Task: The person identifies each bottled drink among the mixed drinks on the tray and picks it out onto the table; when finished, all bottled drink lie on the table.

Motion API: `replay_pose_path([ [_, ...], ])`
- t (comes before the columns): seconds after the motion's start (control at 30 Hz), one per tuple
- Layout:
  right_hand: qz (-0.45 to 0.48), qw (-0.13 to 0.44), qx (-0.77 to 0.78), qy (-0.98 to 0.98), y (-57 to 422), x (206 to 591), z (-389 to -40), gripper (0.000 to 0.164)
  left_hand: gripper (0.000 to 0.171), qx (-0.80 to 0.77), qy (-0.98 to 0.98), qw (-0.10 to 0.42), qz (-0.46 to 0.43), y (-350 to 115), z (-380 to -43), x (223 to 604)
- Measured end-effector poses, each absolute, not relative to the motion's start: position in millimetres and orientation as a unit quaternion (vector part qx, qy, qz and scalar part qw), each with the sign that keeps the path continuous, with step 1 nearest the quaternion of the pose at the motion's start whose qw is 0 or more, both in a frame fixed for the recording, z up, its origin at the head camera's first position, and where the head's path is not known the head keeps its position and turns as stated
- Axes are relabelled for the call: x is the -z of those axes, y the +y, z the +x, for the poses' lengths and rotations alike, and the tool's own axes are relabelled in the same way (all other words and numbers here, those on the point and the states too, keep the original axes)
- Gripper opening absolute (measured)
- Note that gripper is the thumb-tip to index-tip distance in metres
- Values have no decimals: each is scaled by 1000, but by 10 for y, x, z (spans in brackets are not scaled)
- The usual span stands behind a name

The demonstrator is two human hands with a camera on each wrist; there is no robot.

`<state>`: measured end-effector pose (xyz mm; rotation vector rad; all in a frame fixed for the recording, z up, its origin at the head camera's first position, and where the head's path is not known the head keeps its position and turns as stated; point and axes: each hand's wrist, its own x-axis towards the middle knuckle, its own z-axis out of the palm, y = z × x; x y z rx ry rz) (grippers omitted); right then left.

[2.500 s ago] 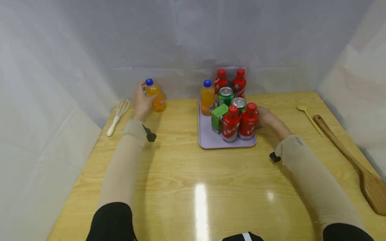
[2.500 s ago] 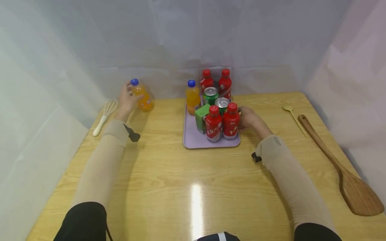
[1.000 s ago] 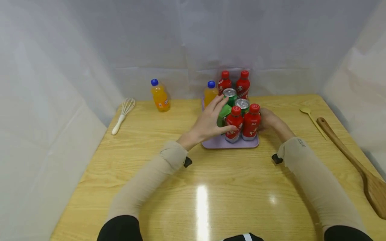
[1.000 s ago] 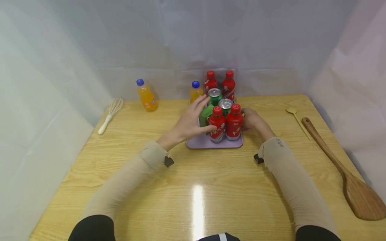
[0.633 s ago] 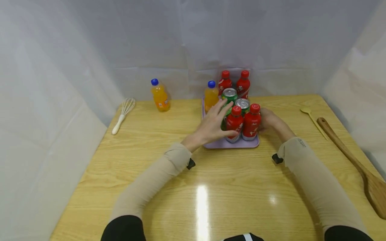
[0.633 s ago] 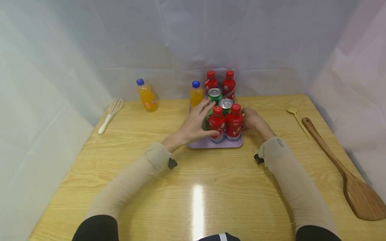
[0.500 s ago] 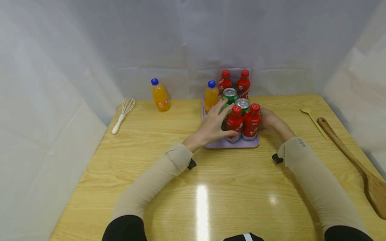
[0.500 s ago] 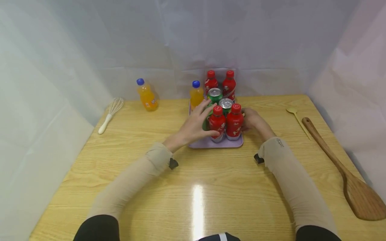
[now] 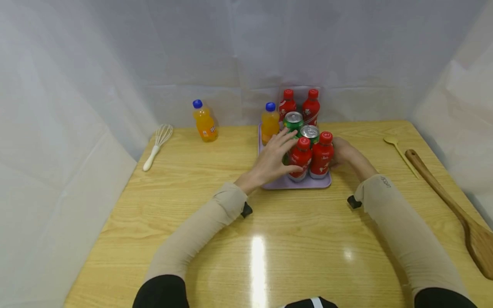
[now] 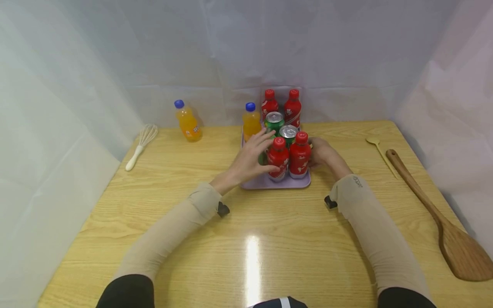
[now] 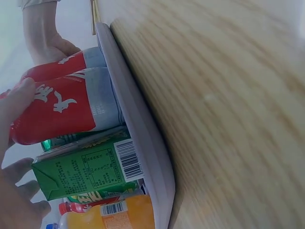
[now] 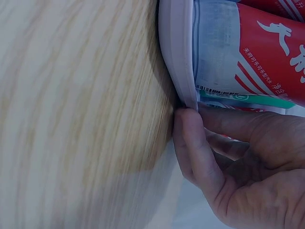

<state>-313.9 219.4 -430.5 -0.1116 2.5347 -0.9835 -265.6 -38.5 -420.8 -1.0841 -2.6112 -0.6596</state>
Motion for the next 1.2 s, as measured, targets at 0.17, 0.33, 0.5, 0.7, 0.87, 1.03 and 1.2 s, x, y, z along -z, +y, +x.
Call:
replay_pose_path([
  [0.17, -67, 188, 317, 927, 2198, 4284, -3134, 42, 79, 202, -888, 135, -391, -383, -2608, 4190],
  [0.33, -68, 188, 319, 926, 2191, 4284, -3126, 42, 79, 186, -882, 150, -406, -384, -2540, 4169],
  [0.5, -41, 210, 361, 908, 2175, 4294, -3120, 38, 79, 222, -872, 151, -409, -400, -2469, 4116],
  [0.7, -48, 202, 346, 915, 2179, 4292, -3127, 39, 79, 312, -860, 126, -385, -482, -2354, 3959],
  [0.87, -60, 199, 322, 924, 2187, 4297, -3147, 42, 74, 379, -838, 113, -377, -574, -2348, 3860],
  [1.03, -60, 201, 320, 924, 2192, 4317, -3164, 41, 69, 447, -812, 109, -360, -683, -2383, 3823],
  [1.2, -41, 212, 350, 912, 2193, 4322, -3166, 37, 70, 490, -812, 114, -297, -800, -2398, 3811],
])
